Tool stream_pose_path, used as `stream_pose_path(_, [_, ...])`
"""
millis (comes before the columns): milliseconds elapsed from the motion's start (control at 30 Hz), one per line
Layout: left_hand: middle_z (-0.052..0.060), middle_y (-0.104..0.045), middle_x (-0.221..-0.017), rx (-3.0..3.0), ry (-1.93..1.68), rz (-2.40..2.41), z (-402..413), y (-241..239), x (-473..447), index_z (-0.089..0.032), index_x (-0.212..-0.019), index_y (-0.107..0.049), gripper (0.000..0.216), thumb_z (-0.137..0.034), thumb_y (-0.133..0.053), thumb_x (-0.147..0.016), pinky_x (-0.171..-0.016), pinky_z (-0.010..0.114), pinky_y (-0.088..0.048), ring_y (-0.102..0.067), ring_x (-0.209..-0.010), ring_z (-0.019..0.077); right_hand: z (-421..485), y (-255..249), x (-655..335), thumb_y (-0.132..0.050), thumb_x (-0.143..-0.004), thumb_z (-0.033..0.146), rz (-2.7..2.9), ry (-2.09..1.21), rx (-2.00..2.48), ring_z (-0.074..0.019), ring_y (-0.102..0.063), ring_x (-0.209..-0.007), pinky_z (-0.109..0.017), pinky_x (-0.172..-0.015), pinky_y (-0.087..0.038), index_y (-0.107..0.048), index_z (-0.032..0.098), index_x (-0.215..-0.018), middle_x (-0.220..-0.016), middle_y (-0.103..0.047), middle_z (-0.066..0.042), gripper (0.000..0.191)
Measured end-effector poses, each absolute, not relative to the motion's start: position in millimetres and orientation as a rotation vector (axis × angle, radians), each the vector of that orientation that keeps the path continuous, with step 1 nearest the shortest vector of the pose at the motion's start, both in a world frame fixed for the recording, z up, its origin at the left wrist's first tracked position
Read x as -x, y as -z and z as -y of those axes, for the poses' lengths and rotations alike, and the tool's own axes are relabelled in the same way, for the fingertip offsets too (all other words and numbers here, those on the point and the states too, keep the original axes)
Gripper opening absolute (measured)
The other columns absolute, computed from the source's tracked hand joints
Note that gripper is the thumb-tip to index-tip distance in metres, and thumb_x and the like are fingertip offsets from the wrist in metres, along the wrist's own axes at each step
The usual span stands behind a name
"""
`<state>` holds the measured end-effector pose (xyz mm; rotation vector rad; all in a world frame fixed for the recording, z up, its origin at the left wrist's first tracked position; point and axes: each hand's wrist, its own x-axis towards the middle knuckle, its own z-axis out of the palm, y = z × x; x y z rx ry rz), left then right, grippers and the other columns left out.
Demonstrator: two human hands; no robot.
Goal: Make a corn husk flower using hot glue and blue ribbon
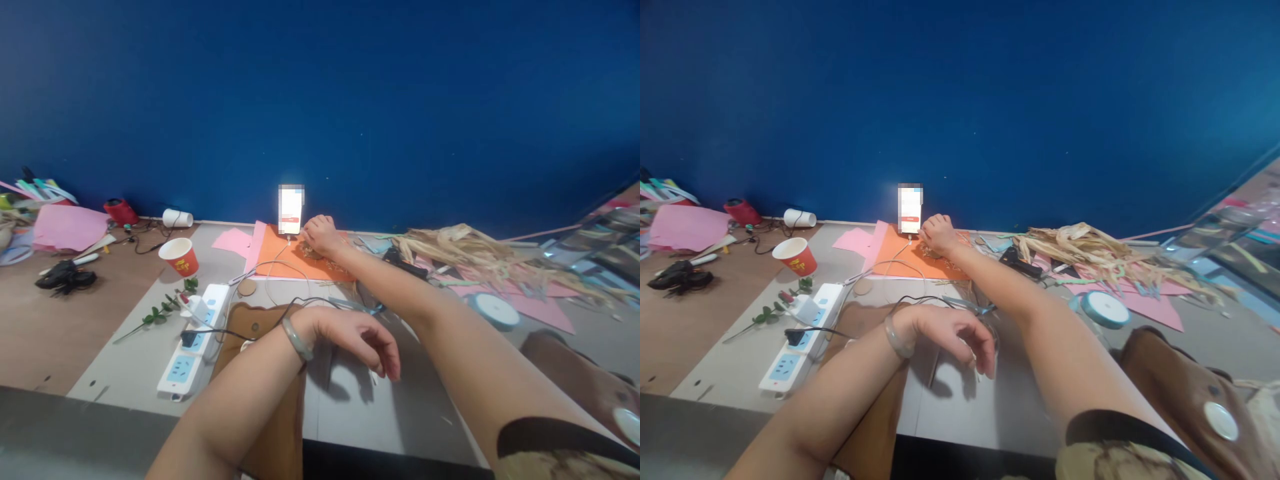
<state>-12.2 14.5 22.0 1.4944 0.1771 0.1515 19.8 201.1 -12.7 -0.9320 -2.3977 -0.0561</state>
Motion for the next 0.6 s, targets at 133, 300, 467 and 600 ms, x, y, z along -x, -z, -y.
stream_pose_path(133, [0.005, -0.068, -0.081, -1.451, -0.293, -0.192, -12.3, -22.9, 12.6, -0.015, -0.066, -0.064, 0.005, -0.016, -0.067, -0.062, -0.086, 0.032, -0.048, -0.063, -0.088, 0.0201, -191.9, 8.0, -28.2, -0.046, -0.091, 0.032, 2.453, 0.115, 0.871, -0.0282, -0.047, -0.098, -0.042, -0.088, -0.029, -0.063, 0.016, -0.085, -0.098, -0.064, -0.014, 0.024])
stream_pose_path(300, [0.006, -0.067, -0.074, -1.369, -0.589, -0.375, -8.8, -25.0, 12.7, -0.017, -0.061, -0.057, 0.002, -0.015, -0.057, -0.062, -0.082, 0.032, -0.046, -0.062, -0.083, 0.0202, -171.6, -5.3, -61.8, -0.046, -0.091, 0.032, 2.522, 0.215, 0.784, -0.0268, -0.049, -0.095, -0.041, -0.084, -0.03, -0.064, 0.017, -0.088, -0.094, -0.065, -0.013, 0.024])
stream_pose_path(467, [0.006, -0.067, -0.068, -1.29, -0.851, -0.505, -10.0, -20.1, 7.2, -0.016, -0.056, -0.053, 0.004, -0.015, -0.049, -0.057, -0.074, 0.03, -0.045, -0.059, -0.072, 0.0181, -128.1, -27.5, -111.3, -0.052, -0.086, 0.03, 2.479, 0.089, 0.785, -0.026, -0.056, -0.091, -0.042, -0.086, -0.034, -0.066, 0.02, -0.086, -0.089, -0.069, -0.009, 0.017])
stream_pose_path(600, [0.004, -0.062, -0.067, -1.205, -0.974, -0.768, -4.7, -24.0, 2.5, -0.016, -0.059, -0.056, 0.009, -0.017, -0.049, -0.063, -0.071, 0.029, -0.046, -0.057, -0.072, 0.017, -78.7, -42.2, -143.9, -0.052, -0.087, 0.034, 2.311, -0.353, 0.84, -0.0219, -0.062, -0.078, -0.035, -0.075, -0.044, -0.069, 0.025, -0.09, -0.083, -0.071, -0.006, 0.02])
